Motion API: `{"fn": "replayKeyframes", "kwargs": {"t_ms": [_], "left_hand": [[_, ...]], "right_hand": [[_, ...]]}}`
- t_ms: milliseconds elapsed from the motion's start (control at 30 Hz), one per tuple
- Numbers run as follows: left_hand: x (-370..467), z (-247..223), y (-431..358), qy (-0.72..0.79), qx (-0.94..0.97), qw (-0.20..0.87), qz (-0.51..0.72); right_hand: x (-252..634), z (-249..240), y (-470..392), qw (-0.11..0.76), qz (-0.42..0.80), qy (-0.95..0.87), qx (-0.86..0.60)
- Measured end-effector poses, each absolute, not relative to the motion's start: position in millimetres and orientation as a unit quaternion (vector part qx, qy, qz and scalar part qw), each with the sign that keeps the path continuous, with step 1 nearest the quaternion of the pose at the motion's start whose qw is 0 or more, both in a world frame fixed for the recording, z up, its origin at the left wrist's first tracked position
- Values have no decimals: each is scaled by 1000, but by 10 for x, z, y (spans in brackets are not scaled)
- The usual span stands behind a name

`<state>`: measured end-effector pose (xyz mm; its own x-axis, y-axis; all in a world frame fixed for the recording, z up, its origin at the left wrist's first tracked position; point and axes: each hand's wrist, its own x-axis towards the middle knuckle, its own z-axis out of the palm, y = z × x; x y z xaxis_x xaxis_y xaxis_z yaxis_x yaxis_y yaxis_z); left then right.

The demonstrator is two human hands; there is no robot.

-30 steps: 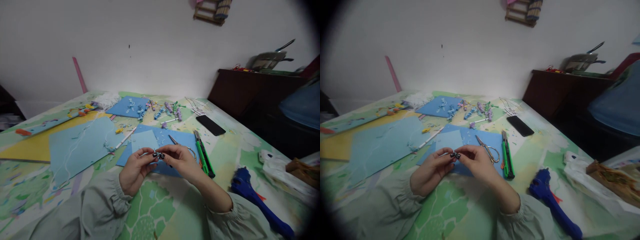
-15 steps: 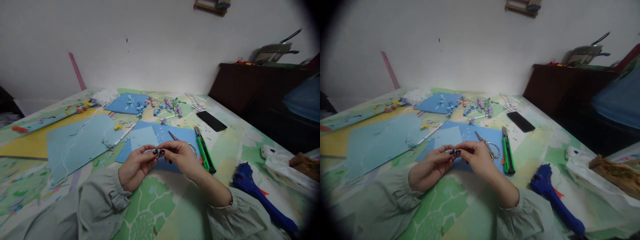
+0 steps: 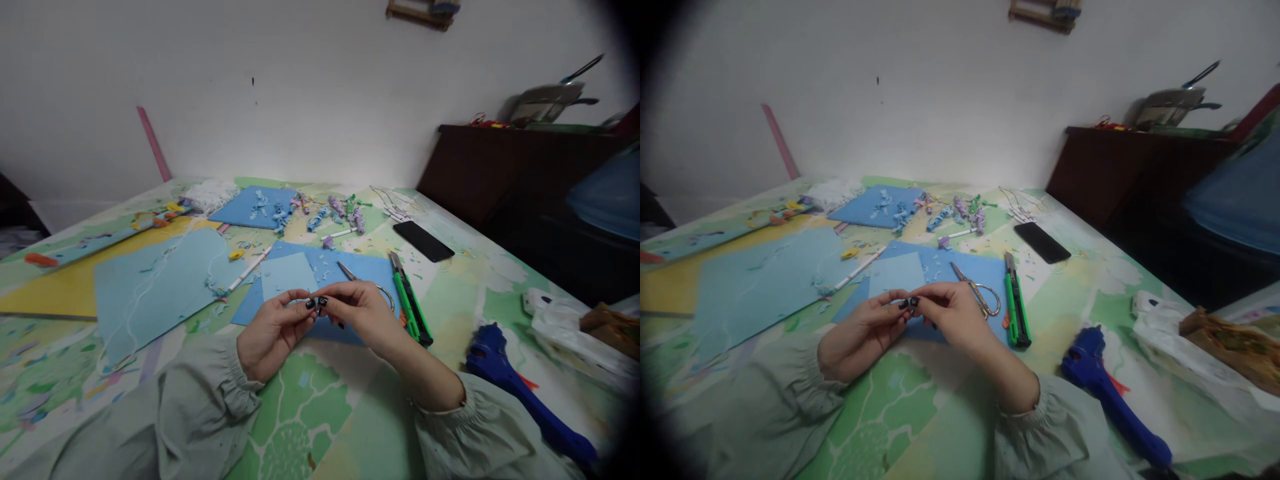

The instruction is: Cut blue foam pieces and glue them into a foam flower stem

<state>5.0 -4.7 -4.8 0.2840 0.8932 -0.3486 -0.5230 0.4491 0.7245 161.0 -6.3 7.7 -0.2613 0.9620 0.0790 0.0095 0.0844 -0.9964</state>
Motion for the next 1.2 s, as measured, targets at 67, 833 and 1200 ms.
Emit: {"fn": "replayKeyframes", "kwargs": {"t_ms": [67, 833, 1200], "left_hand": [[59, -39, -48, 381, 248, 756, 471], [63, -39, -81, 399, 430, 665, 463], [66, 4, -64, 453, 461, 616, 450]], "right_hand": [[1603, 77, -67, 446, 530, -590, -415], [1619, 88, -52, 415, 486, -576, -510], [1643, 40, -36, 400, 504, -592, -485]]}}
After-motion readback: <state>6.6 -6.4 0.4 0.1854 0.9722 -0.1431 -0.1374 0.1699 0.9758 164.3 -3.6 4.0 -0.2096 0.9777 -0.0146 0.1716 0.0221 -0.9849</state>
